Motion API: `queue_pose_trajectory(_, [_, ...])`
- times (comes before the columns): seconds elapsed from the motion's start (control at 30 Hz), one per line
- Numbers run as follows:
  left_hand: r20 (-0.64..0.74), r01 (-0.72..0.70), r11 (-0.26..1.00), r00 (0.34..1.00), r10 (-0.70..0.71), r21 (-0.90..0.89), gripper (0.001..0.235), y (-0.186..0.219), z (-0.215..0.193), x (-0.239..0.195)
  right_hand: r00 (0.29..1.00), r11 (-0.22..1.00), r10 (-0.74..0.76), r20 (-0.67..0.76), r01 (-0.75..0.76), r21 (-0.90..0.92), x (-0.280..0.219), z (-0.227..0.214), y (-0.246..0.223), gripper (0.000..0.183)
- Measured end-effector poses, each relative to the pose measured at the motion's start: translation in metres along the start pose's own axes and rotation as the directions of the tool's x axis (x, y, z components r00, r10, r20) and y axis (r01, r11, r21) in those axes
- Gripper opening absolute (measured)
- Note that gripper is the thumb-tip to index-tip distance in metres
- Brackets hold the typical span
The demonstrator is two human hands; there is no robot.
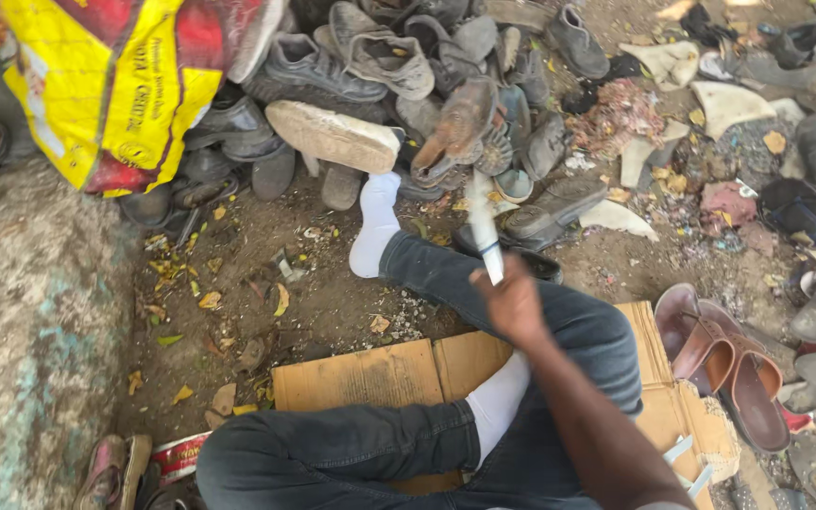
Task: The person sits on a cardboard sheet and uses a knife to scrape and separate the sole from several worn shoes. They handle multiple shoes one at a time, prying at the edges and removing parts of the sole.
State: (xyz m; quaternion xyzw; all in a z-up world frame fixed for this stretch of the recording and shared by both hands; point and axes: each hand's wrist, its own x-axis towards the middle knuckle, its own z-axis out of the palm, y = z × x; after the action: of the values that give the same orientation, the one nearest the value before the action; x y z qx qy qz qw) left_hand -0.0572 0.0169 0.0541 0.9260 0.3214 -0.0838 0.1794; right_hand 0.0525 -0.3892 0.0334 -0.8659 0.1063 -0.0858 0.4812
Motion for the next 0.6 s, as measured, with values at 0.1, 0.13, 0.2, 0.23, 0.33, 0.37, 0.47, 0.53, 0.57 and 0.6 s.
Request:
queue_pose_trajectory(0.1, [0.004,0.017,1.0,1.0,-0.017,-0.023,0.065,-0.016,-0.022,-0.03,0.986,0.869,-0.149,0.076,0.168,-0.465,0.06,-0.034,0.038,0.038])
queue_pose_trajectory(0.13, [0.006,0.026,0.999,1.0,-0.026,-0.029,0.065,-0.021,-0.031,-0.042,0.927,0.675,-0.324,0.189,0.367,-0.64,0.078,-0.041,0.053,0.04])
queue_pose_trajectory(0.2, [0.02,0.046,0.999,0.999,-0.045,-0.026,0.063,-0.024,-0.047,-0.062,0.899,0.529,-0.298,0.322,0.436,-0.728,0.109,-0.048,0.083,0.033])
queue_pose_trajectory(0.23, [0.037,0.06,0.998,0.998,-0.06,-0.005,0.063,-0.021,-0.056,-0.064,0.906,0.509,-0.219,0.363,0.424,-0.749,0.12,-0.051,0.098,0.03])
queue_pose_trajectory(0.33, [-0.008,-0.184,0.98,0.983,0.184,-0.073,0.061,0.007,-0.064,-0.048,0.923,0.51,0.026,0.385,0.319,-0.799,0.138,-0.052,0.124,0.024])
queue_pose_trajectory(0.37, [-0.244,-0.598,0.795,0.79,0.563,-0.101,0.062,0.027,-0.055,-0.031,0.919,0.495,0.072,0.387,0.304,-0.814,0.139,-0.05,0.127,0.024])
queue_pose_trajectory(0.47, [-0.123,-0.628,0.764,0.778,0.616,-0.149,0.056,0.083,-0.007,0.027,0.906,0.505,0.347,0.243,0.038,-0.862,0.135,-0.041,0.106,0.031])
queue_pose_trajectory(0.53, [-0.065,-0.55,0.821,0.835,0.547,-0.153,0.055,0.092,0.027,0.053,0.95,0.494,0.269,0.16,0.007,-0.869,0.129,-0.046,0.077,0.03])
queue_pose_trajectory(0.57, [0.066,-0.433,0.881,0.89,0.452,-0.192,0.056,0.089,0.042,0.061,0.96,0.496,0.259,0.11,-0.035,-0.868,0.124,-0.05,0.064,0.031])
queue_pose_trajectory(0.6, [0.201,-0.312,0.926,0.914,0.354,-0.211,0.057,0.083,0.055,0.069,0.966,0.502,0.253,0.056,-0.082,-0.861,0.116,-0.057,0.053,0.032])
